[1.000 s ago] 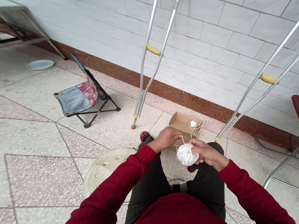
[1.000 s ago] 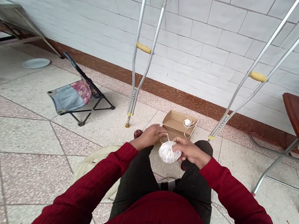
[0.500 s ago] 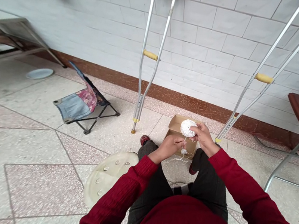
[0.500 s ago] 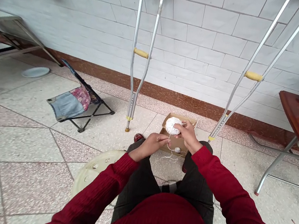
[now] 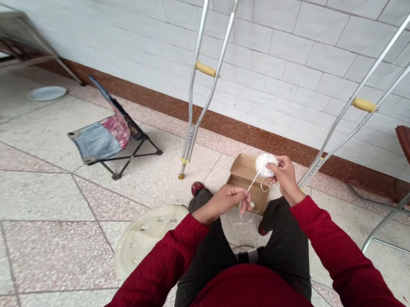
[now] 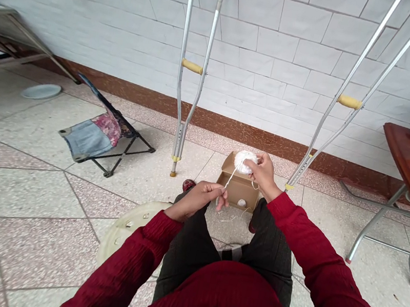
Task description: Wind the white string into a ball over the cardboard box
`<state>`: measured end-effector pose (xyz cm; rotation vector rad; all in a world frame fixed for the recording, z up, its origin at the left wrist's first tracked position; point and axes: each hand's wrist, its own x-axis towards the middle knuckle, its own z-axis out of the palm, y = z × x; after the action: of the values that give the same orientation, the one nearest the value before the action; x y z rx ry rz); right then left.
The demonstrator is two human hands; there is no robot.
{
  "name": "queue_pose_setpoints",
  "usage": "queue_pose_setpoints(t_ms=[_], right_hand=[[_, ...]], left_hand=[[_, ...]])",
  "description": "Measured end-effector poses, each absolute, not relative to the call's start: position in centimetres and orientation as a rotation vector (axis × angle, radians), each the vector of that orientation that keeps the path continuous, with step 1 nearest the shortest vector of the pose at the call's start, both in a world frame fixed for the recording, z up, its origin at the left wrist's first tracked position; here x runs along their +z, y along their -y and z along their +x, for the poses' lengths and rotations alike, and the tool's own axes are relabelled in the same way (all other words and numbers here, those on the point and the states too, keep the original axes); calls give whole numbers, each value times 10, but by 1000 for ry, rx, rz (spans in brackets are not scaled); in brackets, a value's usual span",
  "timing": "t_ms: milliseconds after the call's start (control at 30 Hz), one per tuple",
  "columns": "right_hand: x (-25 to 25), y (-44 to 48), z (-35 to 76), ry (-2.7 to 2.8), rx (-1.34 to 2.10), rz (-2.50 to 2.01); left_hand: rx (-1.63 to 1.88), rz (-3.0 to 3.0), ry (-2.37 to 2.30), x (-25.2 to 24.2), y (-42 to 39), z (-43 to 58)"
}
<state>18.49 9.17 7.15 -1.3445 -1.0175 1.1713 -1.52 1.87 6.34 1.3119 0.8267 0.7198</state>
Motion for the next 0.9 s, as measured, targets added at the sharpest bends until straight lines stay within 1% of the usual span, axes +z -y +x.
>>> queue_pose_setpoints(t_ms=[133, 267, 367, 467, 600, 700, 767, 900], right_hand=[[87, -99, 194, 1106, 1028, -1329], [97, -108, 206, 1106, 925, -1367], [101, -109, 210, 1102, 940, -1340], [100, -106, 211, 1174, 976, -1332], [89, -102, 211, 1276, 943, -1327], [83, -106, 213, 1294, 910, -1353], [82, -112, 218, 1251, 814, -1411], [86, -126, 228, 1398, 394, -1482]], left_hand=[[648, 1327, -818, 47, -15, -22], [692, 1311, -739, 50, -12, -31], [729, 1278, -696, 55, -12, -38], [785, 1228, -648, 58, -12, -41], [961, 1135, -632, 64, -12, -36], [985, 1118, -614, 75, -9, -28], [966, 1130, -614, 83, -3, -23], [915, 1168, -614, 90, 12, -15]])
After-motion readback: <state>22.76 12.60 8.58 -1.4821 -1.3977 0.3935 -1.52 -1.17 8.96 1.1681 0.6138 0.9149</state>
